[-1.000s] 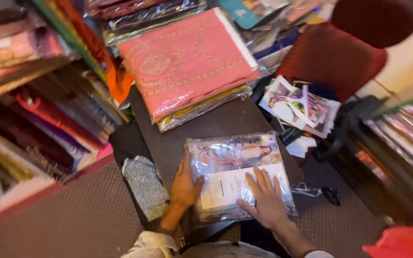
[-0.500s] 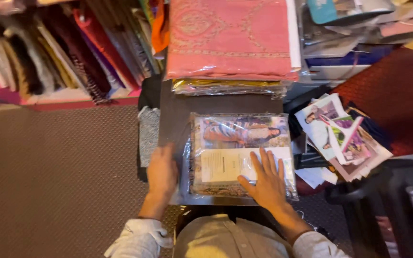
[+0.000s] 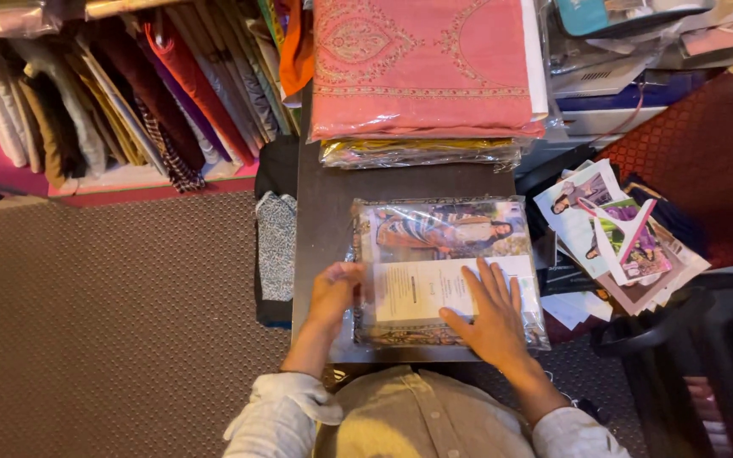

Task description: The person sorts through packaged clothing items on a table, unfolding some of the textiles to look at the patterns, and placing the items back into plastic sleeves or arranging them in stacks.

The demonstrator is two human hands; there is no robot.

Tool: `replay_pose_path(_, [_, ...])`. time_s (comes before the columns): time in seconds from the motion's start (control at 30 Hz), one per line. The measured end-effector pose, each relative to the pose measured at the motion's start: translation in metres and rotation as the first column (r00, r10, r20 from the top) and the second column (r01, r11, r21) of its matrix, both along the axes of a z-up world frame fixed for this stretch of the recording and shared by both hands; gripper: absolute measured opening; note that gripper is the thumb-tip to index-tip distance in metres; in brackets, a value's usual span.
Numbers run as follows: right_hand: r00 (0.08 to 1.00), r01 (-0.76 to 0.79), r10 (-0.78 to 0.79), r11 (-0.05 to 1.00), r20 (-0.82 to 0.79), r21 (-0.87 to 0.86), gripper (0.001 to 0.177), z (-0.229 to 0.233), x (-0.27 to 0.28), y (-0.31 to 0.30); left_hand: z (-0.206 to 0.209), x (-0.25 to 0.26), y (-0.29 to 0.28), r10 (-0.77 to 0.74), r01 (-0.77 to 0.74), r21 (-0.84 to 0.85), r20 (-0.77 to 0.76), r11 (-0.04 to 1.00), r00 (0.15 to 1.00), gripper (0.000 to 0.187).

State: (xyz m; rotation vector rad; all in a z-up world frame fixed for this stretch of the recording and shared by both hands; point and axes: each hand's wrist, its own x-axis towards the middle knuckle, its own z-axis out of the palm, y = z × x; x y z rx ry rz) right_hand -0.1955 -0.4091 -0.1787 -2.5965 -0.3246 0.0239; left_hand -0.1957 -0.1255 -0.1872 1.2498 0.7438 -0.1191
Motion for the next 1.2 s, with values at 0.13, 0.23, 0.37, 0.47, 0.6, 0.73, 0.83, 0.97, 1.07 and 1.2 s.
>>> replay_pose_path(0.13, [0.998, 0.023, -0.016, 0.995, -0.068, 0.099, 0.074, -0.005, 0.008, -0.008, 0.0, 0.003, 0.008, -0.095, 0.103, -0.295, 0.04, 0.95, 0.995, 0.027])
replay_pose_path(0.23, [0.981, 0.137, -0.171, 0.943, 0.089, 0.303, 0.045, -0.026, 0.016, -0.03, -0.026, 0.005, 0.011, -0.265, 0.249, 0.573, -0.058, 0.781, 0.963, 0.028])
replay_pose_path(0.37, [0.903, 0.385, -0.415, 0.897, 0.11, 0.219, 0.044, -0.066, 0.022, -0.083, -0.01, 0.018, 0.011, -0.228, 0.322, 0.571, -0.232, 0.755, 0.946, 0.086])
replay_pose_path(0.47, [0.786, 0.619, -0.598, 0.755, -0.157, 0.216, 0.041, -0.084, 0.027, -0.093, 0.0, 0.032, 0.008, -0.277, 0.408, 0.521, -0.313, 0.75, 0.909, 0.093])
replay_pose_path(0.6, [0.65, 0.752, -0.687, 0.517, -0.325, 0.409, 0.026, -0.098, 0.032, -0.092, 0.011, 0.034, -0.002, -0.304, 0.433, 0.473, -0.325, 0.768, 0.895, 0.082])
replay_pose_path(0.73, [0.597, 0.785, -0.678, 0.381, -0.43, 0.489, 0.028, -0.114, 0.042, -0.103, -0.007, 0.037, -0.004, -0.352, 0.481, 0.476, -0.339, 0.736, 0.873, 0.066])
replay_pose_path(0.83, [0.552, 0.819, -0.67, 0.325, -0.496, 0.472, 0.026, -0.107, 0.045, -0.101, -0.004, 0.031, -0.004, -0.353, 0.529, 0.534, -0.402, 0.659, 0.845, 0.054])
replay_pose_path(0.97, [0.485, 0.856, -0.677, 0.24, -0.553, 0.458, 0.021, -0.113, 0.052, -0.112, -0.002, 0.027, -0.002, -0.326, 0.442, 0.435, -0.317, 0.784, 0.89, 0.051])
replay_pose_path(1.07, [0.47, 0.864, -0.657, 0.206, -0.589, 0.459, 0.021, -0.13, 0.056, -0.118, -0.004, 0.018, 0.025, -0.238, 0.333, 0.361, -0.283, 0.871, 0.929, 0.053])
replay_pose_path(1.2, [0.452, 0.869, -0.693, 0.201, -0.562, 0.451, 0.019, -0.137, 0.053, -0.12, -0.024, 0.008, 0.085, -0.05, 0.116, 0.27, -0.24, 0.956, 0.969, 0.06])
